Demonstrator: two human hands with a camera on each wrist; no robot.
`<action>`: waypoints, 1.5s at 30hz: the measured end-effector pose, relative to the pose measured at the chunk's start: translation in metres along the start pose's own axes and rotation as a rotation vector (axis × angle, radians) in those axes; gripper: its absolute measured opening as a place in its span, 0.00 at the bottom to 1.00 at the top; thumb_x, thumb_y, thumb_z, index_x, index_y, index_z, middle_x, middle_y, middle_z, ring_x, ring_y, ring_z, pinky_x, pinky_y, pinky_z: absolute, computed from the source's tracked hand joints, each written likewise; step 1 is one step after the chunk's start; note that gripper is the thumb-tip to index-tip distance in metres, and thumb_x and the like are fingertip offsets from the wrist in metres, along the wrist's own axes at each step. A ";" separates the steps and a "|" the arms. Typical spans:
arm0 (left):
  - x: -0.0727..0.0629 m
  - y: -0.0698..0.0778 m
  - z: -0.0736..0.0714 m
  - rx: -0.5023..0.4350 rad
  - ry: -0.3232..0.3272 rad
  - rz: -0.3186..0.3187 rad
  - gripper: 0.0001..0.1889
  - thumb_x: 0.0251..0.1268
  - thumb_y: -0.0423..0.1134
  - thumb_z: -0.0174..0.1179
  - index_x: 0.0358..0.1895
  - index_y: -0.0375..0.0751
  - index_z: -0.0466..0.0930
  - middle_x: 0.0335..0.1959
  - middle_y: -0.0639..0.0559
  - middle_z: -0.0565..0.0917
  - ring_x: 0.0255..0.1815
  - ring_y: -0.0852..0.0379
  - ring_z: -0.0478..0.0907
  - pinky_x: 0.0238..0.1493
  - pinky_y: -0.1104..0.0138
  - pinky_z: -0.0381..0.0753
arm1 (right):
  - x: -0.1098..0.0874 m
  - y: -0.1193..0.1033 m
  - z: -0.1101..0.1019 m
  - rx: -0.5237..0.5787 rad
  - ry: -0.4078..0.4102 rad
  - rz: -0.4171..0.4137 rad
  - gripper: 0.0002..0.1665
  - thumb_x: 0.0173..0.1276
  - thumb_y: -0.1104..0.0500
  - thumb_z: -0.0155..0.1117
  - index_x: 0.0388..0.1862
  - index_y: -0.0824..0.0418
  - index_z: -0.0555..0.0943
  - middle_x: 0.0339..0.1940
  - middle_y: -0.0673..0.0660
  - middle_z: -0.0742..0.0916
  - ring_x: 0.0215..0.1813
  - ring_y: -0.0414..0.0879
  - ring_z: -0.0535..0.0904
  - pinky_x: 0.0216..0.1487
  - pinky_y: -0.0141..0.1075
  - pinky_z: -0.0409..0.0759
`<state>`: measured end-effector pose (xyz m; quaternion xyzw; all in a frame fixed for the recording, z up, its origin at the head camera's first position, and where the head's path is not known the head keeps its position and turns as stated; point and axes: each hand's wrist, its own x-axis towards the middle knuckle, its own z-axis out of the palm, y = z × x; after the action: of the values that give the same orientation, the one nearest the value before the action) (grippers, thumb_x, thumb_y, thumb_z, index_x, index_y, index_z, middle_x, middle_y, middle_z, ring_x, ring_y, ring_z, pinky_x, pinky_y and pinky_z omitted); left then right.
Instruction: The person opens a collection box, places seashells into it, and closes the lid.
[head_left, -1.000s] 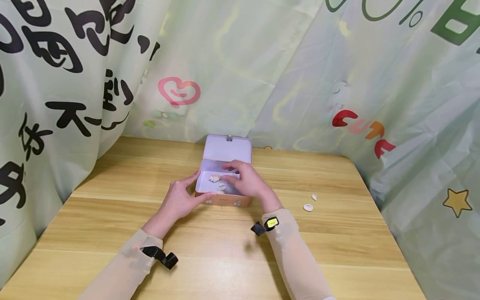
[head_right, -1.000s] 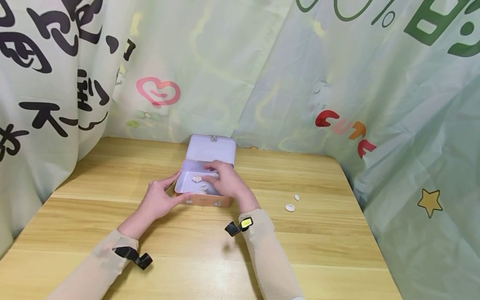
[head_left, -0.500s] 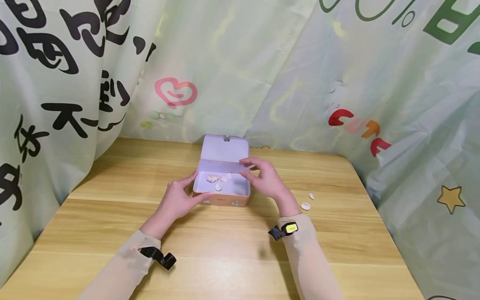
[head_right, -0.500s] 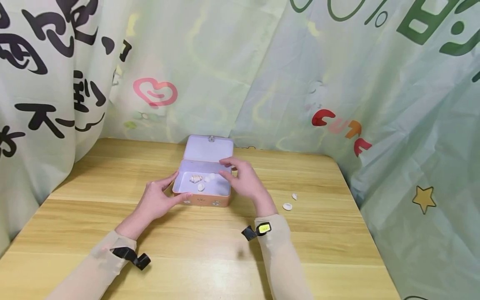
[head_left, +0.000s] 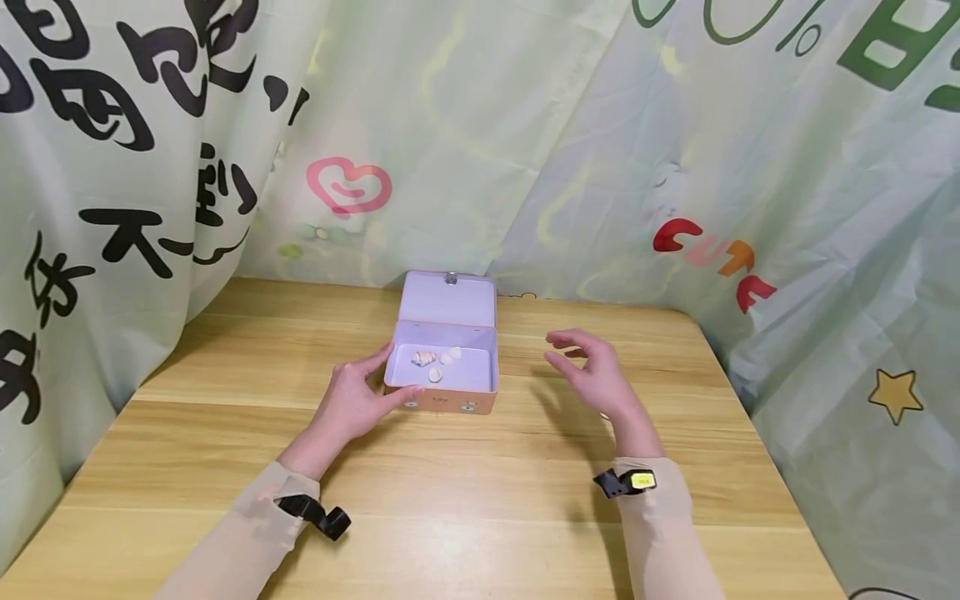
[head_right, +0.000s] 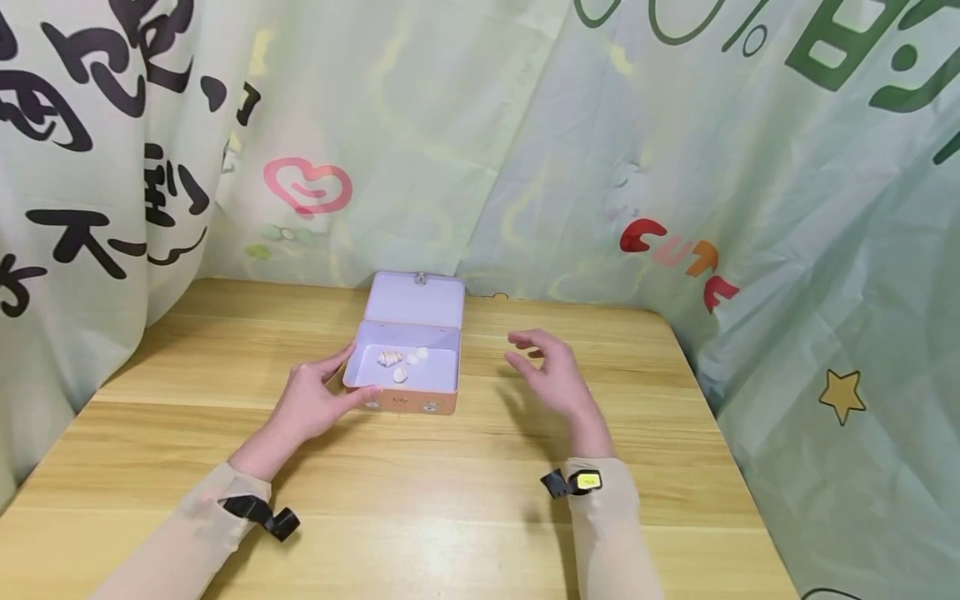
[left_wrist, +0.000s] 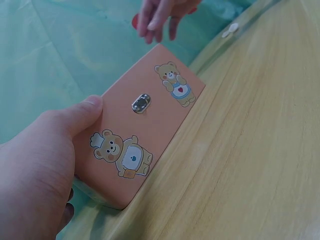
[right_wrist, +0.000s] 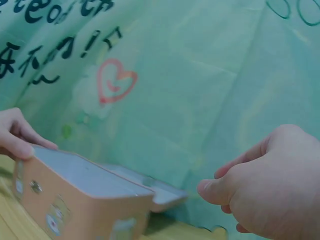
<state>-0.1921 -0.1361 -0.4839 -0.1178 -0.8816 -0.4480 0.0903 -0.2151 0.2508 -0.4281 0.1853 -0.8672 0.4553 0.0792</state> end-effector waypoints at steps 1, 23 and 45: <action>0.000 0.000 0.000 0.001 0.001 0.001 0.53 0.52 0.67 0.79 0.75 0.34 0.72 0.71 0.37 0.74 0.72 0.37 0.71 0.62 0.49 0.79 | -0.003 0.003 -0.004 -0.004 0.004 0.012 0.20 0.77 0.64 0.69 0.64 0.68 0.83 0.60 0.65 0.87 0.62 0.61 0.80 0.64 0.63 0.75; -0.003 -0.003 -0.001 0.000 -0.003 -0.035 0.55 0.52 0.70 0.77 0.76 0.36 0.72 0.72 0.38 0.73 0.71 0.40 0.74 0.55 0.49 0.84 | -0.059 0.078 -0.059 -0.183 0.109 0.197 0.21 0.77 0.61 0.70 0.62 0.73 0.82 0.58 0.71 0.86 0.61 0.65 0.80 0.61 0.60 0.78; -0.001 -0.001 0.001 -0.003 -0.008 -0.011 0.56 0.51 0.69 0.77 0.75 0.33 0.72 0.71 0.35 0.73 0.65 0.39 0.79 0.47 0.55 0.82 | -0.076 0.106 -0.051 -0.341 0.128 0.181 0.15 0.77 0.60 0.69 0.53 0.71 0.86 0.47 0.65 0.84 0.48 0.58 0.79 0.53 0.48 0.75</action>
<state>-0.1911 -0.1361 -0.4851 -0.1146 -0.8820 -0.4494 0.0841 -0.1884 0.3664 -0.5025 0.0611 -0.9380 0.3182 0.1229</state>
